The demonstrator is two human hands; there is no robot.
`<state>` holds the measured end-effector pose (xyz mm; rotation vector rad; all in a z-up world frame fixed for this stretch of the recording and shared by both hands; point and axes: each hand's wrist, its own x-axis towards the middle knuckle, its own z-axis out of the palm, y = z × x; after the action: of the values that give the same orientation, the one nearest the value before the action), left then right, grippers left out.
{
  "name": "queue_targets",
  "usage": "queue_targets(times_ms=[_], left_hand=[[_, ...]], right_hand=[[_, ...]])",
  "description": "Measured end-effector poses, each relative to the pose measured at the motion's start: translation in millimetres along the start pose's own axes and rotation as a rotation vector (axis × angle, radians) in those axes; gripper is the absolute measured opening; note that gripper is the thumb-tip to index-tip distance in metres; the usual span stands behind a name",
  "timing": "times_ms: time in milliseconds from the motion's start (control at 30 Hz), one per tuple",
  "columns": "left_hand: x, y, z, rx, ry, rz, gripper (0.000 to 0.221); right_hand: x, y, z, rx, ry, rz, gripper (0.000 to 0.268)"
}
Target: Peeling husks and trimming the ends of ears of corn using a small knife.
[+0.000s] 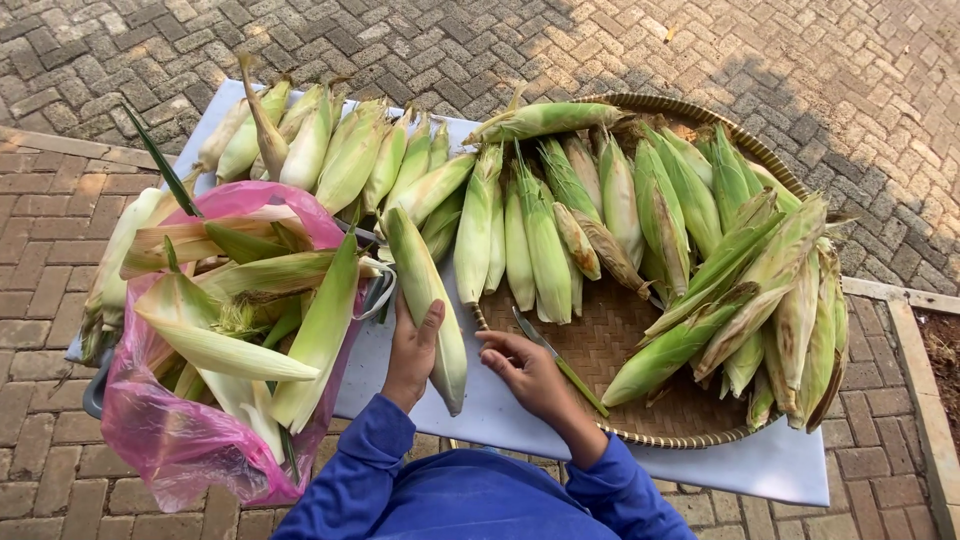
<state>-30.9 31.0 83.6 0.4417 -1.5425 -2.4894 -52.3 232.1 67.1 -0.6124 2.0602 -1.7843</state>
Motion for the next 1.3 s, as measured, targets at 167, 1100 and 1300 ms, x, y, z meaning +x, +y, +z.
queue_targets(times_ms=[167, 1100, 1300], left_hand=[[12, -28, -33, 0.564, -0.075, 0.217, 0.078], [214, -37, 131, 1.874, -0.165, 0.298, 0.037], [361, -23, 94, 1.736, -0.002, 0.435, 0.059]], right_hand=[[3, 14, -44, 0.066, 0.274, 0.046, 0.029], [-73, -6, -86, 0.041, 0.341, 0.150, 0.023], [-103, 22, -105, 0.057, 0.372, 0.209, 0.023]])
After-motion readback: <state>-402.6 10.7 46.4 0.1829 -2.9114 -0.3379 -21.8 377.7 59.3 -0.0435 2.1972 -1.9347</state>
